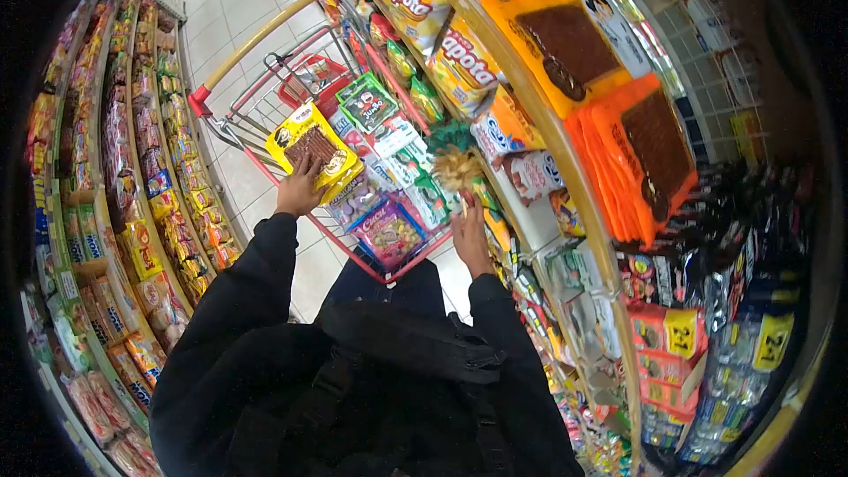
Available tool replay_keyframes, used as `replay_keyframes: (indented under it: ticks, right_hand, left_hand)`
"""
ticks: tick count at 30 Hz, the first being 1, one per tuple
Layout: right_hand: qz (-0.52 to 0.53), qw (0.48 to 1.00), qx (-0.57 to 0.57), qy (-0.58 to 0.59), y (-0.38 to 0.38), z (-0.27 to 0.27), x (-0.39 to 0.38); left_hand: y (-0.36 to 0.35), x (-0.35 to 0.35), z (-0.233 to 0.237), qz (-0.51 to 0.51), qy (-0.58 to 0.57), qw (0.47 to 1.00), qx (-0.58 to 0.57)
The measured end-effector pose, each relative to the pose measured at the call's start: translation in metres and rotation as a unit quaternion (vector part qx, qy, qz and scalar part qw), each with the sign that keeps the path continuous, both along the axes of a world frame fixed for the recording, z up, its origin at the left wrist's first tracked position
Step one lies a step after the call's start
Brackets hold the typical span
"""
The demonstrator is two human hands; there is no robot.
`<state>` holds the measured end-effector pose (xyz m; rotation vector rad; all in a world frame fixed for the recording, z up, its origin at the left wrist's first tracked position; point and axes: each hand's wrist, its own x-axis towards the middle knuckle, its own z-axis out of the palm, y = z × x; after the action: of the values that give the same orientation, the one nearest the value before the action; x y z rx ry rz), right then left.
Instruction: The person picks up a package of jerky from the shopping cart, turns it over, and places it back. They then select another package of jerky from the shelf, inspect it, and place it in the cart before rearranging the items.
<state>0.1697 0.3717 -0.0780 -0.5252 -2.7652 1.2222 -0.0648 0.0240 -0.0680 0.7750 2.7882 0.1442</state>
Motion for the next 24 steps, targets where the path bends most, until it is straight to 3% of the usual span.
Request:
replay_keyframes:
  ticks: [3, 6, 7, 10, 13, 24]
  right_hand:
    - [0.028, 0.999, -0.028, 0.009, 0.0, -0.021, -0.013]
    - [0.033, 0.999, 0.019, 0.018, -0.016, -0.025, -0.017]
    - [0.041, 0.998, 0.012, 0.042, -0.021, -0.049, -0.01]
    - [0.076, 0.99, 0.104, -0.054, -0.041, -0.063, -0.012]
    - [0.063, 0.989, 0.081, -0.111, -0.049, -0.06, -0.024]
    - [0.086, 0.988, 0.044, -0.122, -0.064, -0.053, -0.072]
  left_hand:
    - [-0.003, -0.005, 0.008, -0.001, -0.001, 1.0, -0.007]
    - [-0.011, -0.014, 0.003, 0.005, 0.003, 1.0, 0.006]
    - [-0.013, -0.018, 0.005, 0.006, 0.002, 1.0, 0.009]
    - [-0.019, -0.026, 0.006, 0.008, 0.006, 1.0, 0.024]
    - [-0.026, -0.035, 0.004, 0.016, -0.008, 0.999, 0.031]
    - [-0.043, -0.088, 0.001, 0.013, -0.02, 0.999, 0.022]
